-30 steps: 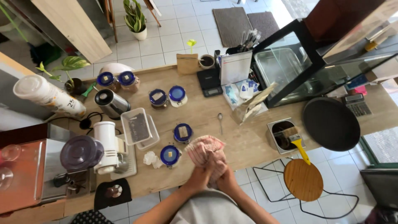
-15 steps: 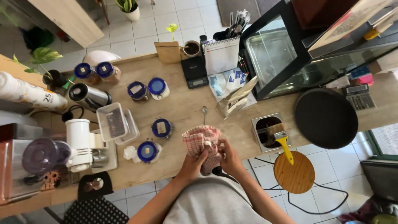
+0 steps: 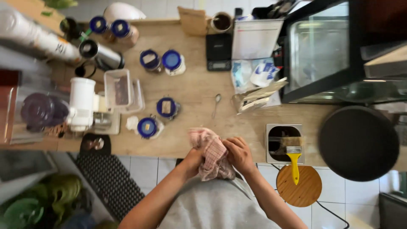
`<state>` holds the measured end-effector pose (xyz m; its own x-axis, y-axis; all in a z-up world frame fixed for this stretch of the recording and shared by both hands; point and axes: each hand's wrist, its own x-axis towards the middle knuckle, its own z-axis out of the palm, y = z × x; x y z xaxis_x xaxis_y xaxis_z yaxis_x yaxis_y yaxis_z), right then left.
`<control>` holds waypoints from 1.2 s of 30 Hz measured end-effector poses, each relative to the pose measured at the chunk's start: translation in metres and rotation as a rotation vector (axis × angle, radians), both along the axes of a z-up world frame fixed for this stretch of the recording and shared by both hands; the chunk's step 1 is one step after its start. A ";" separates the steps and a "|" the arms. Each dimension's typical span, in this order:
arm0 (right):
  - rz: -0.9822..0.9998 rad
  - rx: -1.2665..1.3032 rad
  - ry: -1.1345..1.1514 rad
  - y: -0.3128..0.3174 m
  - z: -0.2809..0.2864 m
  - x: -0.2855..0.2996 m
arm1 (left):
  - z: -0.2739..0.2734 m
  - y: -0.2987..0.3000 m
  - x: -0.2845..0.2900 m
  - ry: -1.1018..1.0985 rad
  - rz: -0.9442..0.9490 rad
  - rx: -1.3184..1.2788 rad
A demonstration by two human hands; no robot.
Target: Cleaning a coffee shop counter with a cloth and organizing small tools.
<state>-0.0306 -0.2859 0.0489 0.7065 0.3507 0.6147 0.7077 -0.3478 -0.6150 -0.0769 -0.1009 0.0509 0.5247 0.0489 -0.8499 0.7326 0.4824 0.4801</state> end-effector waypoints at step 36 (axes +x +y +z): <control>0.123 -0.141 0.863 0.109 -0.027 -0.042 | 0.011 0.136 -0.021 -0.830 -0.647 0.902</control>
<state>-0.0729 -0.1766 0.0219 0.8566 0.4868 -0.1711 0.0532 -0.4132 -0.9091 -0.0978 0.0346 0.0616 0.9957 -0.0345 -0.0858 0.0539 -0.5371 0.8418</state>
